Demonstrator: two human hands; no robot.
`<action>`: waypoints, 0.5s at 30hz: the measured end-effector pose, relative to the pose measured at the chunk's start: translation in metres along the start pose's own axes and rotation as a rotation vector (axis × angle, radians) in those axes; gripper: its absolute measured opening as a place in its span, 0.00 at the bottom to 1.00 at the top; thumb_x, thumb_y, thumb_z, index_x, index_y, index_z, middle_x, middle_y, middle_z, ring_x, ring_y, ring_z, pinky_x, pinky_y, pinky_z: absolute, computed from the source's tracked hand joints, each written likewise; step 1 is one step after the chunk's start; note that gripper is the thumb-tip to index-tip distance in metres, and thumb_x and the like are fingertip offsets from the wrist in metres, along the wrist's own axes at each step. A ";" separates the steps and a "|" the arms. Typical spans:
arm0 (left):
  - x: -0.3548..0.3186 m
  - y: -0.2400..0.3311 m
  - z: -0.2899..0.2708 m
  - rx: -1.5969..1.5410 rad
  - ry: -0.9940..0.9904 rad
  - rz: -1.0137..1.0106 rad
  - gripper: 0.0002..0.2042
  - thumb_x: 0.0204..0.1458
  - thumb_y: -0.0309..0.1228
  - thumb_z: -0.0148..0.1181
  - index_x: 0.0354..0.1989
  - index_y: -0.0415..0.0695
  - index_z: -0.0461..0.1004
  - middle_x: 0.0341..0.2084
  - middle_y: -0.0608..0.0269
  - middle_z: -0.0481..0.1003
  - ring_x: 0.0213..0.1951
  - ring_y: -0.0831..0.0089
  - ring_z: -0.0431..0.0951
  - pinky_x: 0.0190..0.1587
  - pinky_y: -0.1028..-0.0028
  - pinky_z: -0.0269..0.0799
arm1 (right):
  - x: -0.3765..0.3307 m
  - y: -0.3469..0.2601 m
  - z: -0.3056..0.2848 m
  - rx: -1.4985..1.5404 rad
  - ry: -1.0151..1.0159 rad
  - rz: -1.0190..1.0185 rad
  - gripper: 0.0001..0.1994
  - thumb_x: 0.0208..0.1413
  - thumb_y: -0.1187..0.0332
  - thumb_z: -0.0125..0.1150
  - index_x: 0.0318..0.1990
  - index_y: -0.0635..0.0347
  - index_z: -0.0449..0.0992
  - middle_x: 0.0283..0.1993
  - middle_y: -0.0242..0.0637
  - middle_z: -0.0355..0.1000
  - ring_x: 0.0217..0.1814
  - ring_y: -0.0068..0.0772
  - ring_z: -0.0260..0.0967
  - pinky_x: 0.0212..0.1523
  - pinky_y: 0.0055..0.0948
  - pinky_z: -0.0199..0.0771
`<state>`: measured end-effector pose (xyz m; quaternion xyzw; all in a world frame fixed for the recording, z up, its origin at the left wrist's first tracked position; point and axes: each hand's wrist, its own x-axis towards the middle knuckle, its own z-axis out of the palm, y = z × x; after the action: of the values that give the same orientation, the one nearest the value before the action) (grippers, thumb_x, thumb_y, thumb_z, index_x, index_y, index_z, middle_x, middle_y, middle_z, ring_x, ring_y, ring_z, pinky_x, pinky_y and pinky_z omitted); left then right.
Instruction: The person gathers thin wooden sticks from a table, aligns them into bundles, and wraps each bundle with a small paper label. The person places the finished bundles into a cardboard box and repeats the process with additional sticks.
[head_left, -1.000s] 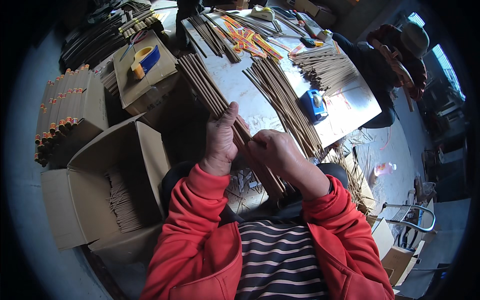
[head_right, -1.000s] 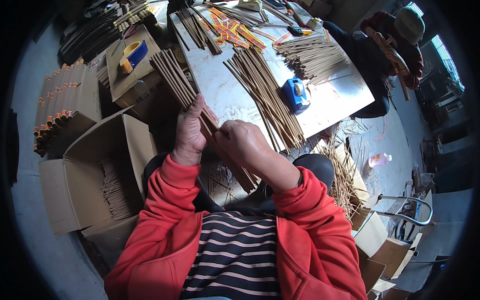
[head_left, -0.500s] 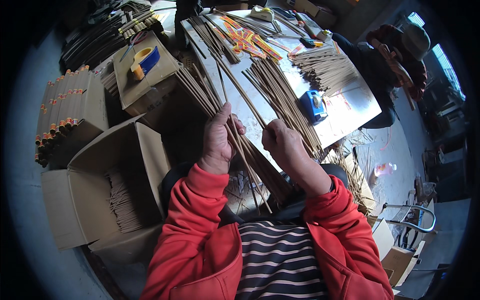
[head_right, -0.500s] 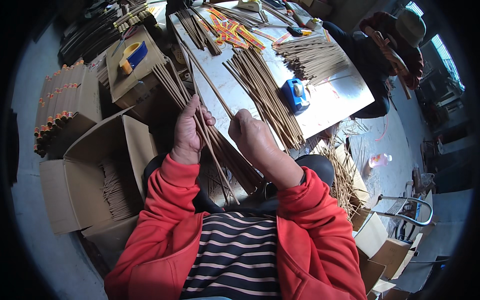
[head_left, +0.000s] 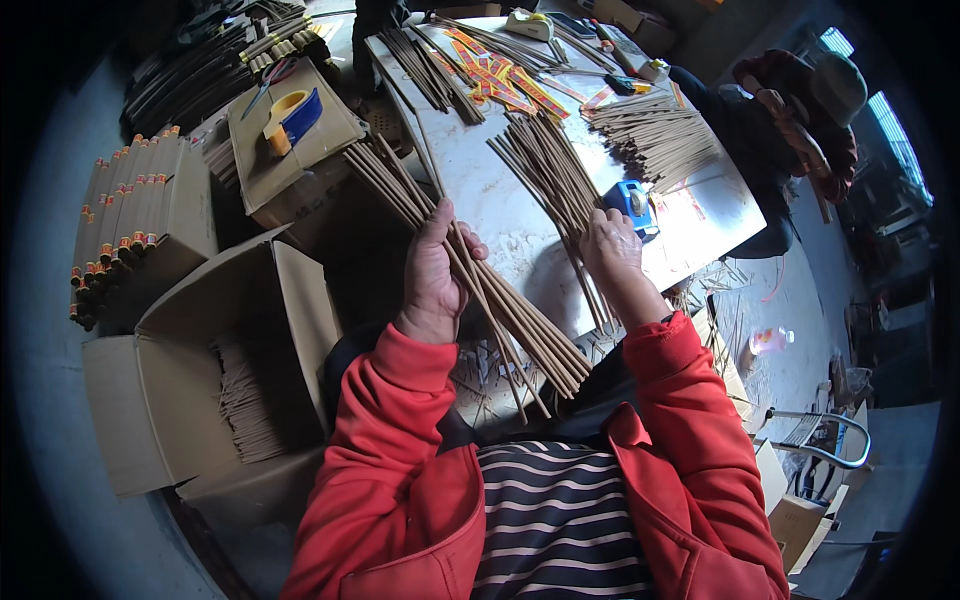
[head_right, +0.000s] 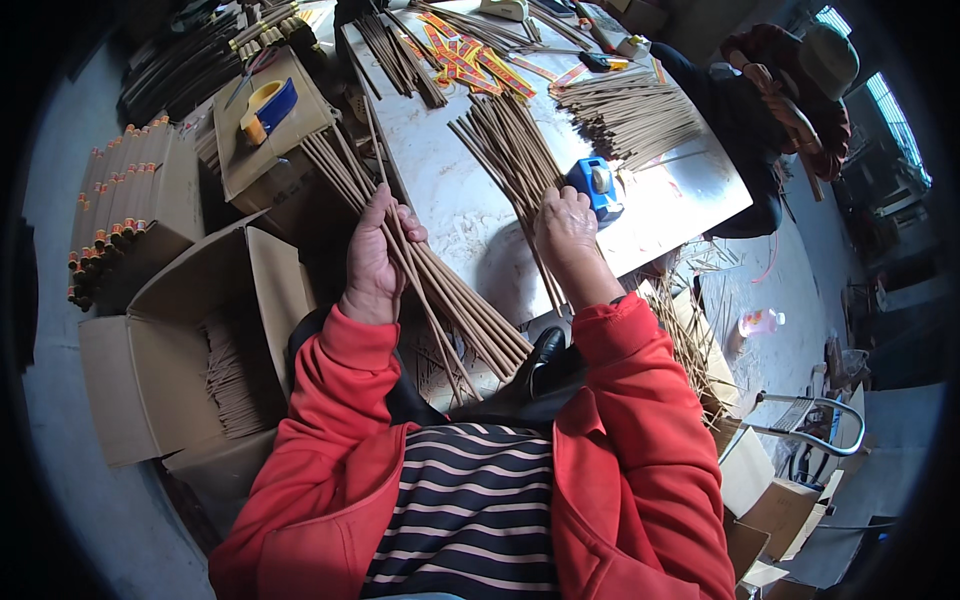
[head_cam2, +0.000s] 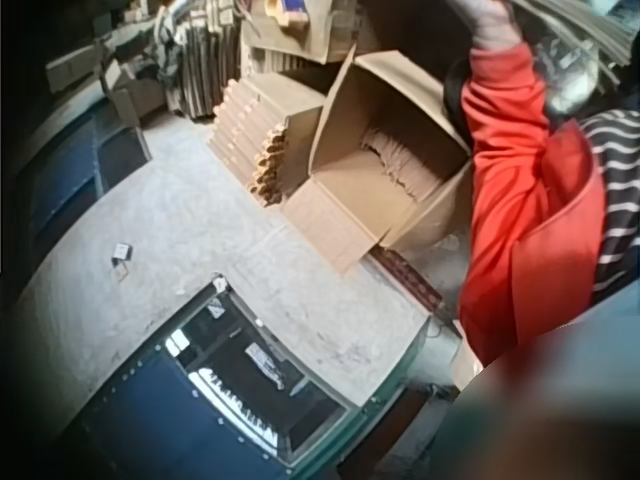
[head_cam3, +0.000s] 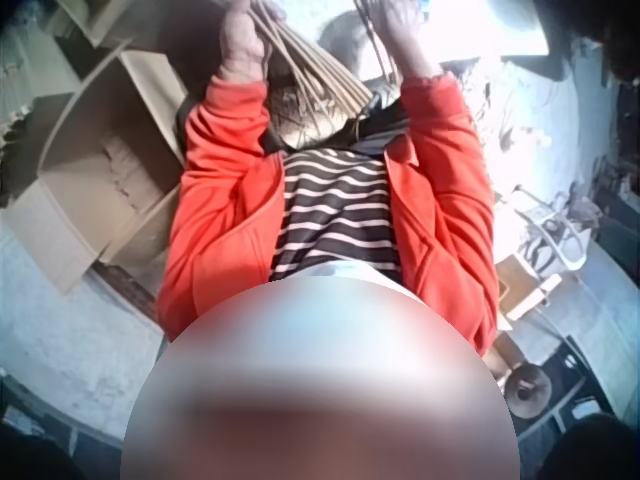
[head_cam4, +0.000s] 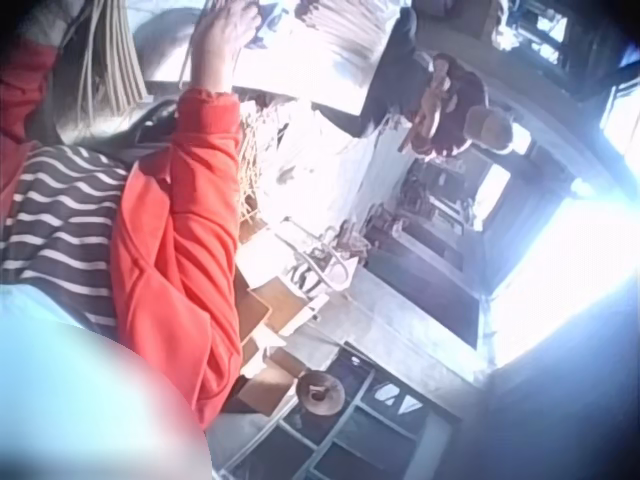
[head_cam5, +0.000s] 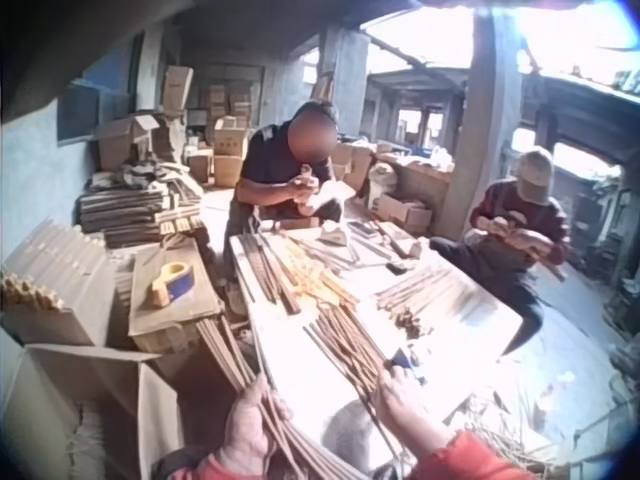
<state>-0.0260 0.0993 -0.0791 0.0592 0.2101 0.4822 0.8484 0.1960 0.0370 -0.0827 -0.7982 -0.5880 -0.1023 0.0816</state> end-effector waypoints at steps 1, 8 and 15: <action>0.000 0.000 0.000 0.005 0.017 0.006 0.13 0.47 0.38 0.63 0.23 0.46 0.66 0.12 0.64 0.66 0.14 0.71 0.66 0.20 0.74 0.65 | -0.001 -0.004 -0.007 0.053 0.054 -0.055 0.07 0.47 0.69 0.54 0.32 0.61 0.70 0.34 0.47 0.69 0.40 0.48 0.67 0.37 0.41 0.70; 0.002 -0.002 -0.005 0.081 0.039 0.070 0.12 0.48 0.37 0.62 0.21 0.45 0.67 0.12 0.63 0.67 0.14 0.70 0.68 0.19 0.73 0.68 | -0.040 -0.089 -0.093 0.661 -0.267 -0.304 0.26 0.47 0.57 0.60 0.51 0.63 0.64 0.43 0.53 0.67 0.46 0.50 0.67 0.44 0.39 0.68; 0.001 -0.007 -0.007 0.035 -0.010 0.112 0.12 0.47 0.39 0.63 0.23 0.48 0.68 0.15 0.68 0.69 0.19 0.76 0.71 0.23 0.76 0.72 | -0.056 -0.100 -0.081 0.664 -0.429 -0.428 0.38 0.48 0.71 0.56 0.63 0.69 0.43 0.57 0.59 0.58 0.52 0.57 0.64 0.47 0.37 0.70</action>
<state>-0.0228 0.0957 -0.0878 0.0880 0.2105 0.5250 0.8200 0.0788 -0.0052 -0.0184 -0.5923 -0.7445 0.2452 0.1867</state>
